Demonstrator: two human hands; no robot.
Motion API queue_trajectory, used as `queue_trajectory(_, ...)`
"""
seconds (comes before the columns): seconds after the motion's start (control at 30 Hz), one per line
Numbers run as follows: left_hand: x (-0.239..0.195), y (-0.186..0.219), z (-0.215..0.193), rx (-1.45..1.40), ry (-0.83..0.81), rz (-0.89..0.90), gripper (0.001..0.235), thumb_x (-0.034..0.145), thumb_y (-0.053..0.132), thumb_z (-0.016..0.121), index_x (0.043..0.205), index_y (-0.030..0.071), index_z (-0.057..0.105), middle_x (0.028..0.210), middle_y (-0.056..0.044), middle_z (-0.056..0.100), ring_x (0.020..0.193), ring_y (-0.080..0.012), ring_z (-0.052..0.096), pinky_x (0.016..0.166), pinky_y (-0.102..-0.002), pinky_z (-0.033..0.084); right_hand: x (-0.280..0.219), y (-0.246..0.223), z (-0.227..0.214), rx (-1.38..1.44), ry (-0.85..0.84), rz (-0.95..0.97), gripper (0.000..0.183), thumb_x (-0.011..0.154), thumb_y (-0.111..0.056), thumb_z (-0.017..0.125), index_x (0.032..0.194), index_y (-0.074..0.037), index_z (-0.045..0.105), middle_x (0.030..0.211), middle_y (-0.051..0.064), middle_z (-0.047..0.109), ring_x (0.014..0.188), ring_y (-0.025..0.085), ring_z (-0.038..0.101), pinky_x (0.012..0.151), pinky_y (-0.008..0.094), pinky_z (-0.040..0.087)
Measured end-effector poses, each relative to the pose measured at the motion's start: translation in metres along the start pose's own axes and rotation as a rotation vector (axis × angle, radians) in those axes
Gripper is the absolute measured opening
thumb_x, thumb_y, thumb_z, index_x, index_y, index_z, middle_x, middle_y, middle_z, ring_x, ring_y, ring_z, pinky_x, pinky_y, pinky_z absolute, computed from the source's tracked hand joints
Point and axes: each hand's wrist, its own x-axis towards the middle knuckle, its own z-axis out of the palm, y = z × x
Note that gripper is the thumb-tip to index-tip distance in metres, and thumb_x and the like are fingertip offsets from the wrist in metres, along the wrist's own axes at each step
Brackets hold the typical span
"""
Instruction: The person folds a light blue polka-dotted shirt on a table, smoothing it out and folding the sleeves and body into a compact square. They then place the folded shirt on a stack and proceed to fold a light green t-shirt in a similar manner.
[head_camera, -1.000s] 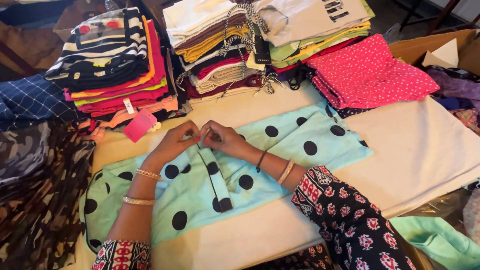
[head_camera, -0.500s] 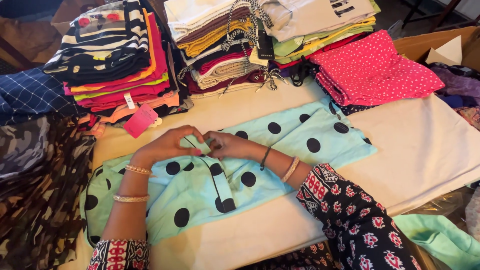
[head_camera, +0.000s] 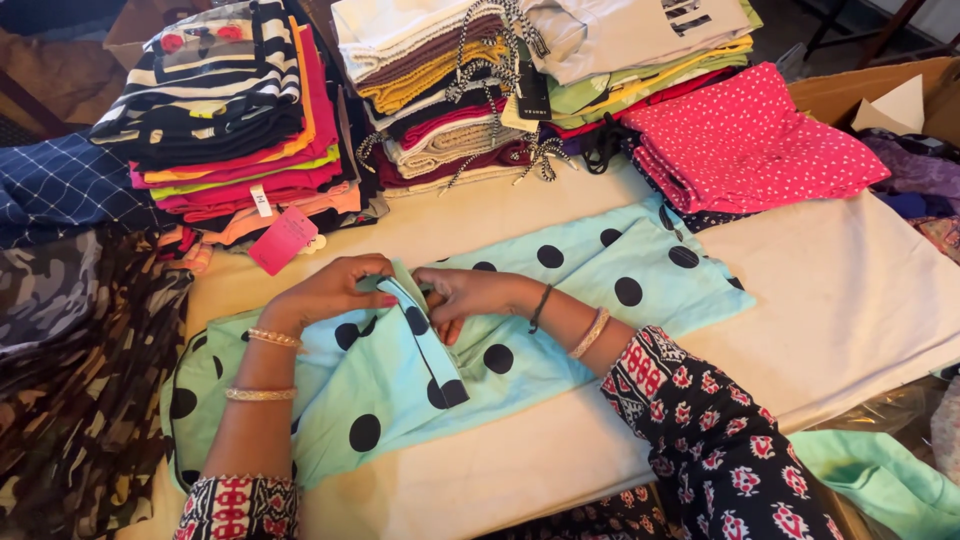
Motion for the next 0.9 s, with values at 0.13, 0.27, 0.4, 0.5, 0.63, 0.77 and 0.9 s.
queue_trajectory(0.13, 0.006, 0.014, 0.011, 0.027, 0.042, -0.048, 0.033, 0.085, 0.018, 0.080, 0.113, 0.005, 0.068, 0.105, -0.003, 0.068, 0.101, -0.0138, 0.061, 0.090, -0.029, 0.049, -0.001, 0.009, -0.004, -0.107, -0.069, 0.027, 0.061, 0.094, -0.004, 0.065, 0.147, -0.004, 0.034, 0.117, 0.017, 0.069, 0.093, 0.017, 0.072, 0.080, 0.032, 0.063)
queue_trajectory(0.27, 0.005, 0.015, 0.005, 0.116, 0.068, 0.002, 0.031, 0.083, 0.019, 0.081, 0.108, 0.006, 0.069, 0.108, -0.002, 0.065, 0.105, -0.0160, 0.061, 0.089, -0.030, 0.050, -0.001, 0.005, 0.002, -0.141, -0.111, 0.082, 0.061, 0.093, -0.006, 0.066, 0.144, -0.003, 0.035, 0.116, 0.017, 0.069, 0.092, 0.018, 0.073, 0.077, 0.033, 0.064)
queue_trajectory(0.4, 0.001, 0.019, -0.001, 0.142, 0.121, 0.087, 0.026, 0.080, 0.020, 0.083, 0.100, 0.009, 0.072, 0.118, -0.001, 0.056, 0.117, -0.0188, 0.056, 0.091, -0.033, 0.052, -0.001, 0.005, 0.000, -0.278, -0.145, 0.196, 0.053, 0.090, -0.013, 0.067, 0.137, -0.004, 0.045, 0.105, 0.011, 0.072, 0.084, 0.017, 0.074, 0.069, 0.031, 0.063)
queue_trajectory(0.5, -0.002, 0.030, -0.002, 0.197, 0.105, 0.120, 0.023, 0.080, 0.019, 0.084, 0.099, 0.010, 0.074, 0.118, -0.001, 0.056, 0.118, -0.0194, 0.054, 0.093, -0.034, 0.050, -0.008, -0.011, 0.006, -0.422, -0.142, 0.257, 0.041, 0.086, -0.016, 0.073, 0.122, -0.003, 0.058, 0.094, 0.009, 0.073, 0.078, 0.016, 0.070, 0.064, 0.030, 0.059)
queue_trajectory(0.63, -0.006, 0.038, -0.005, 0.182, 0.000, 0.030, 0.019, 0.081, 0.015, 0.082, 0.099, 0.011, 0.075, 0.111, 0.001, 0.061, 0.109, -0.0162, 0.057, 0.083, -0.031, 0.051, -0.024, -0.053, 0.027, -0.905, 0.060, 0.231, 0.033, 0.082, -0.029, 0.083, 0.091, -0.002, 0.068, 0.075, 0.008, 0.068, 0.066, 0.019, 0.063, 0.059, 0.034, 0.048)
queue_trajectory(0.77, -0.014, 0.031, -0.013, 0.012, -0.077, 0.015, 0.016, 0.084, 0.010, 0.078, 0.100, 0.009, 0.074, 0.110, 0.001, 0.065, 0.105, -0.0136, 0.062, 0.083, -0.030, 0.052, -0.022, -0.038, 0.006, -0.975, 0.154, 0.029, 0.038, 0.083, -0.037, 0.084, 0.088, -0.004, 0.067, 0.072, 0.004, 0.065, 0.067, 0.018, 0.062, 0.062, 0.035, 0.048)
queue_trajectory(0.9, -0.020, 0.034, -0.020, -0.220, -0.148, 0.034, 0.019, 0.086, 0.002, 0.072, 0.105, 0.003, 0.072, 0.109, -0.004, 0.071, 0.098, -0.0114, 0.065, 0.077, -0.028, 0.055, -0.025, -0.042, 0.014, -0.791, -0.151, -0.073, 0.042, 0.079, -0.035, 0.084, 0.106, -0.008, 0.067, 0.075, 0.004, 0.067, 0.070, 0.017, 0.065, 0.064, 0.035, 0.051)
